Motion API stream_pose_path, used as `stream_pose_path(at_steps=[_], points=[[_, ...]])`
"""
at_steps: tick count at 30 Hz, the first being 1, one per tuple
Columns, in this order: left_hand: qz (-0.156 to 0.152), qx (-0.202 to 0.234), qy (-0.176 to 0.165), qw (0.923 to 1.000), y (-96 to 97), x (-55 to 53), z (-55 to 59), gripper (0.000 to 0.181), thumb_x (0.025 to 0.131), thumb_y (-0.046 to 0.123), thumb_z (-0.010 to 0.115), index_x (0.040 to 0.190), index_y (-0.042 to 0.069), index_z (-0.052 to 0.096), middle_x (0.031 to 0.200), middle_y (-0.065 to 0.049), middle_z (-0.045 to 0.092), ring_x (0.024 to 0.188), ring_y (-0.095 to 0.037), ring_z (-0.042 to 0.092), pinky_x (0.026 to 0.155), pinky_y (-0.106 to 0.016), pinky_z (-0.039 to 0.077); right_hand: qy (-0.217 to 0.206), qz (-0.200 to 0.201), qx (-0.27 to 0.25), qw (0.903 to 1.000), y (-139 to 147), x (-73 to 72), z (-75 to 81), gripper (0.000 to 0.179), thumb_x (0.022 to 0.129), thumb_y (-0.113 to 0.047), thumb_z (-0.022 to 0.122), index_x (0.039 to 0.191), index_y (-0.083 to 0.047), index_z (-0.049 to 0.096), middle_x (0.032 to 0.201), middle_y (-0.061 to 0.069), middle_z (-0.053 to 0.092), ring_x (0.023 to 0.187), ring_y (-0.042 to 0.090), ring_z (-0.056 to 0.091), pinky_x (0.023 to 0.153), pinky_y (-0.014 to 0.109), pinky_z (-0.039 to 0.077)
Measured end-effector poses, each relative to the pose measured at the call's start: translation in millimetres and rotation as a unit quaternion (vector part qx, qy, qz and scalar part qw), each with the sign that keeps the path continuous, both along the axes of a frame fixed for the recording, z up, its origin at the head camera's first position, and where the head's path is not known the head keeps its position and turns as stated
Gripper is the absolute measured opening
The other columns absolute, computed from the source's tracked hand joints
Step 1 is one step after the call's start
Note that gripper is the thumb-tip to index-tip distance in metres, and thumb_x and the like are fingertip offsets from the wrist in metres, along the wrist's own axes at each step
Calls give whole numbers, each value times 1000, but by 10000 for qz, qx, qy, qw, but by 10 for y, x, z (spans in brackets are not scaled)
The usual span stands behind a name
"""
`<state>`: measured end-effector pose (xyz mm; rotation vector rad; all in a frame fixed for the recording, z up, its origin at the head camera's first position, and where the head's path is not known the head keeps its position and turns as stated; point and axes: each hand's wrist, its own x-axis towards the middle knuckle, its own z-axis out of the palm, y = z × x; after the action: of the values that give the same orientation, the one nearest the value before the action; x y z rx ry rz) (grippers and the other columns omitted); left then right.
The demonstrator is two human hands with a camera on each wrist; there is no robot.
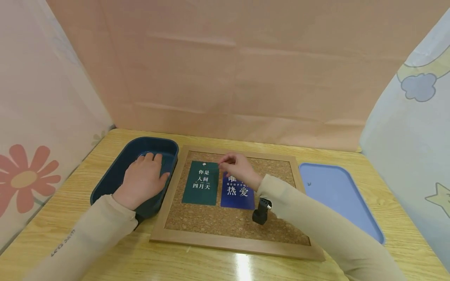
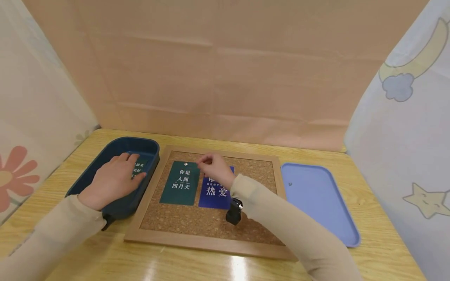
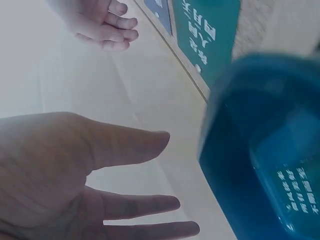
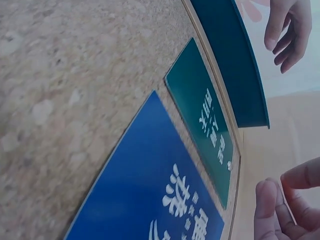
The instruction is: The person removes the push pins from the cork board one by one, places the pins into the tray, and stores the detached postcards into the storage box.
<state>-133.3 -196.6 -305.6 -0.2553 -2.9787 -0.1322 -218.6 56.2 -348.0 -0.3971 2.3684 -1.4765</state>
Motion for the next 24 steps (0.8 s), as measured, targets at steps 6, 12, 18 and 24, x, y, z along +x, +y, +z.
stream_pose_path(at_steps=[6,12,18,24], points=[[53,73,139,9999,141,-14,-16,47,86,21,70,115,-13,56,106,-30,60,92,-44,59,76,-53,52,-80,-390,237,9989,70,-12,-18,23,95,-10,56,111,3,65,108,19,66,97,34,63,76,38,56],[47,61,201,9998,272,-44,-51,42,86,19,68,114,-11,58,107,-27,62,103,-45,57,96,-58,43,-123,-593,308,9977,114,-14,-38,21,95,-8,55,110,3,64,110,17,65,95,31,64,76,36,56],[-98,62,284,9995,401,-62,-121,44,86,23,71,111,-11,60,111,-28,61,112,-45,53,104,-58,35,-209,-667,450,9965,155,-19,-56,22,96,-11,56,111,3,65,113,16,64,95,26,63,76,34,56],[-272,180,185,9993,525,-82,-209,43,85,23,72,110,-10,61,113,-27,60,116,-44,52,105,-55,36,-304,-739,686,9944,185,1,-42,22,96,-12,55,109,1,66,113,16,64,94,24,62,77,34,55]])
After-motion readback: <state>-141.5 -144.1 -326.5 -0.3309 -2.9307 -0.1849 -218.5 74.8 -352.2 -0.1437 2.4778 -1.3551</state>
